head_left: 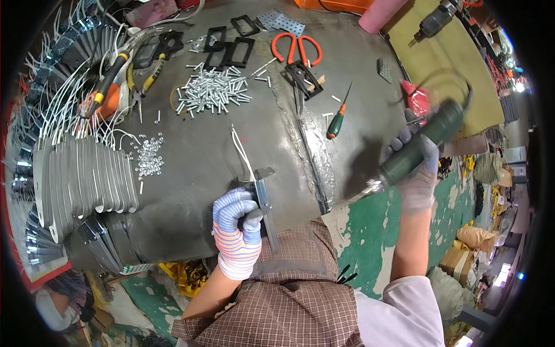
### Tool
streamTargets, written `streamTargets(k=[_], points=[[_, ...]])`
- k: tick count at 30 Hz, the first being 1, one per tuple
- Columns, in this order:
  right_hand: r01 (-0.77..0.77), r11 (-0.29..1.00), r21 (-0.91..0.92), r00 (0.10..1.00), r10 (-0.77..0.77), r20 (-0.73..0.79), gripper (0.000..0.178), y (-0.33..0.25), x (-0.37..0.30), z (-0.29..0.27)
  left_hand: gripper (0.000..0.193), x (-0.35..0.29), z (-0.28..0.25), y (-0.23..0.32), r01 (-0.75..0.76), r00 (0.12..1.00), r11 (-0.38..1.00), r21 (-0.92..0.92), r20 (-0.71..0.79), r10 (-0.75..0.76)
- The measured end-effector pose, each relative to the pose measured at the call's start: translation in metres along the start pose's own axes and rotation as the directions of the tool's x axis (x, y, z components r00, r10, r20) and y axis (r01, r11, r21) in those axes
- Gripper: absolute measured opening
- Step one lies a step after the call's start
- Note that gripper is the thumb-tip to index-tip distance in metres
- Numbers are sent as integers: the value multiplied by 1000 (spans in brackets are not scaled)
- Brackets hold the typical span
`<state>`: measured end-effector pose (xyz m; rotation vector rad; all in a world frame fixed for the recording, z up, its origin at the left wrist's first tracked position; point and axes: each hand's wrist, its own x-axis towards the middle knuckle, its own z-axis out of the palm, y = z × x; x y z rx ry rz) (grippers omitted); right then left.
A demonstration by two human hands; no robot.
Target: The person assembles metal components by securing metal plates, wired components, and plastic housing together with screws using a power screwdriver.
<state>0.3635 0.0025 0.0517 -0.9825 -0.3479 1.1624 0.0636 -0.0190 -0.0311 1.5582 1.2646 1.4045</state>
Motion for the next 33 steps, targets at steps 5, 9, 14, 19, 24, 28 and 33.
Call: streamTargets(k=[5,9,14,19,24,28,33], points=[[-141,897,418,988,102,115,61,53,-33,11,17,2,2,-7,-129,991,990,51,55,126],[-214,707,674,973,213,87,57,83,-42,9,23,3,5,0,-84,995,995,48,53,82],[-219,689,691,971,223,86,56,90,-40,12,21,-1,3,-5,-62,997,998,5,42,62],[-215,689,693,970,236,67,49,91,-40,13,21,4,1,-2,-81,994,996,37,81,78],[-209,757,619,977,192,96,37,92,-39,12,18,8,-1,4,-223,972,963,152,108,208],[-180,789,587,982,179,60,49,87,-38,16,20,16,-3,11,-203,968,972,121,174,180],[-216,764,608,976,168,135,57,86,-36,8,24,68,-51,4,-236,970,717,656,111,218]])
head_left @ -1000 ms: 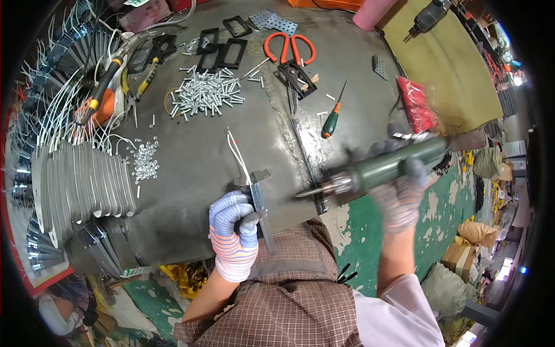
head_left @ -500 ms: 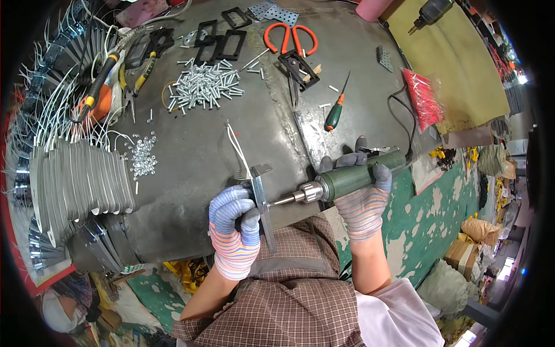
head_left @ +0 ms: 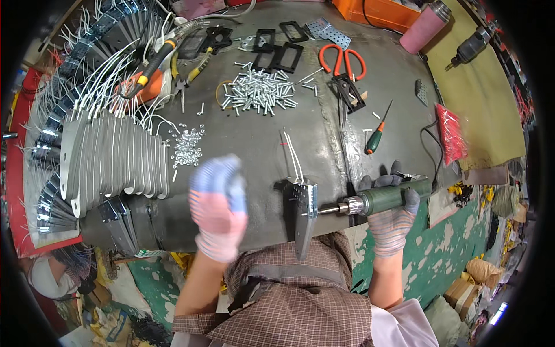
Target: The person assembles metal components by securing metal plates, wired components, and plastic housing together with screws using a power screwdriver.
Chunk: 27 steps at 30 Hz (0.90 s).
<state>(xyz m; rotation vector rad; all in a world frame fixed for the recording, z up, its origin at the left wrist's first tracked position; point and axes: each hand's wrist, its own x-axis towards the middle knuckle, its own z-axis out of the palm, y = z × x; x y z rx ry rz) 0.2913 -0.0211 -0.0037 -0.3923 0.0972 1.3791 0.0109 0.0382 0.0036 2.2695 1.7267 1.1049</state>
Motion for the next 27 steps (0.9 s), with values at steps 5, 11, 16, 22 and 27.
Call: streamTargets(k=[5,11,16,22,27], points=[[-18,1000,10,999,18,39,59,2,3,-1,23,29,7,-59,95,995,883,460,-64,-74],[-6,1000,-30,998,8,55,59,1,5,-2,26,20,9,-58,-11,1000,881,473,-9,17],[-14,999,-38,998,17,64,59,0,4,-3,23,20,5,-56,-10,1000,906,424,11,6],[6,998,-64,999,-3,37,59,0,1,0,15,40,2,-60,-114,993,870,479,76,89],[33,998,-58,999,-32,28,59,4,-2,10,17,22,-3,-27,118,986,992,37,115,-122]])
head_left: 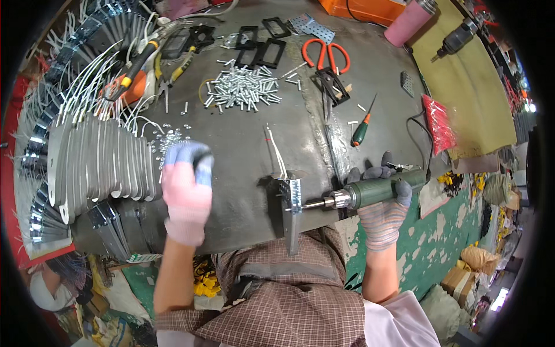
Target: The person assembles metal components by securing metal plates, wired components, and plastic housing together with screws using a power screwdriver.
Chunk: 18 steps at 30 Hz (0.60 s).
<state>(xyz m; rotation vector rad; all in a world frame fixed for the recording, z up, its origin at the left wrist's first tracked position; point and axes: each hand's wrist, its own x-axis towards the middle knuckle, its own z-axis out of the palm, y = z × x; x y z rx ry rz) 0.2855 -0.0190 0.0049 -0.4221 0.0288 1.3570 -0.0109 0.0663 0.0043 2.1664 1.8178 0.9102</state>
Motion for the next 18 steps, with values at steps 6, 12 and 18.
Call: streamTargets(k=[6,12,18], points=[[-8,1000,11,1000,8,-7,61,4,-2,5,13,-72,6,67,569,767,-182,-802,597,-235],[-1,999,53,1000,3,-30,53,4,-3,6,14,-77,17,71,589,743,-190,-785,619,-253],[6,997,82,1000,-5,-16,42,6,-4,4,14,-82,19,73,551,772,-154,-820,571,-281]])
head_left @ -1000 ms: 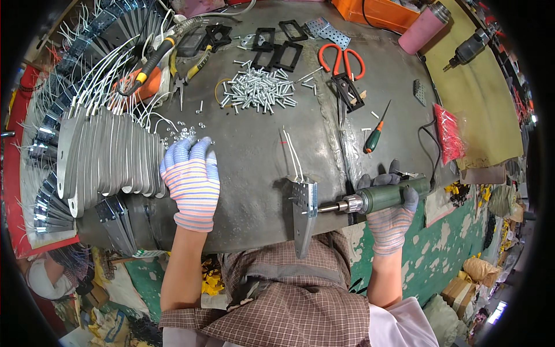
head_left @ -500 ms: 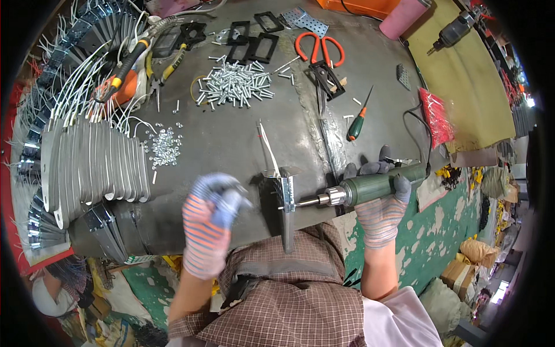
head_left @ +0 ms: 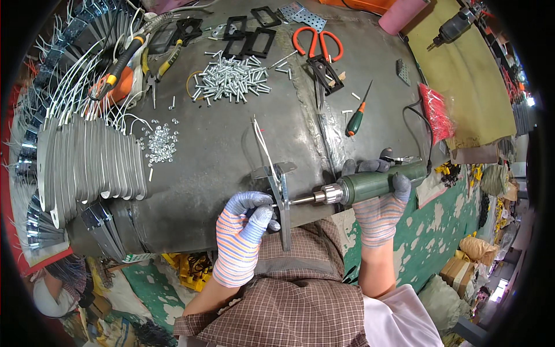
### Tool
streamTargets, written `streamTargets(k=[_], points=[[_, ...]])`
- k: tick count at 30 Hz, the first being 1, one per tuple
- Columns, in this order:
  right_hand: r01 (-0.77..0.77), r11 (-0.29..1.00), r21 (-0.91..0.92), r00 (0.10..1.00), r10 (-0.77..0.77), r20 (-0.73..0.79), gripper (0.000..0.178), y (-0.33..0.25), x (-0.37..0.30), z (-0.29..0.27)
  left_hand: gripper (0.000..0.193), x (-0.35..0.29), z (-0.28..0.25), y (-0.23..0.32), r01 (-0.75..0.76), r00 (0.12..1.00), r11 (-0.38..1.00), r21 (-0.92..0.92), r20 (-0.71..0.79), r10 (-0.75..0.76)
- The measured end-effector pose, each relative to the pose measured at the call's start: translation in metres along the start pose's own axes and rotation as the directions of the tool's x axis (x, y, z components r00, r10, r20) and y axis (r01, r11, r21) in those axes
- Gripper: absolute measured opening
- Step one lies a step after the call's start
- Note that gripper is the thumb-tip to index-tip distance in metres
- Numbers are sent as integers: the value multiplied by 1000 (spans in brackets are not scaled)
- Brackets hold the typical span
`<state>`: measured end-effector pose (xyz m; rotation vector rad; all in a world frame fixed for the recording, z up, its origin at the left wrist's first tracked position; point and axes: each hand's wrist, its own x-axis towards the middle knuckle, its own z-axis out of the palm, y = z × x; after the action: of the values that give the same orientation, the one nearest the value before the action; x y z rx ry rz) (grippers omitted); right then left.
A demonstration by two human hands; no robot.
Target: The person assembles metal components by securing metal plates, wired components, and plastic housing together with screws using a power screwdriver.
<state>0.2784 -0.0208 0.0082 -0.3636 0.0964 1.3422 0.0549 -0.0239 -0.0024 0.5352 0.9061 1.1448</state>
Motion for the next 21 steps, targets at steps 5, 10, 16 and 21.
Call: streamTargets(k=[5,10,16,21], points=[[4,1000,17,1000,-4,2,40,0,0,0,15,0,2,0,-20,999,999,47,-34,22],[13,1000,24,1000,-12,-13,40,1,-1,0,15,-2,7,1,-98,992,976,194,-55,111],[17,1000,26,1000,-16,-17,42,2,-2,1,17,-5,8,-9,-321,916,784,531,-36,399],[76,992,-103,997,-77,-7,48,7,-6,6,16,-6,10,-10,-303,909,736,606,-49,414]])
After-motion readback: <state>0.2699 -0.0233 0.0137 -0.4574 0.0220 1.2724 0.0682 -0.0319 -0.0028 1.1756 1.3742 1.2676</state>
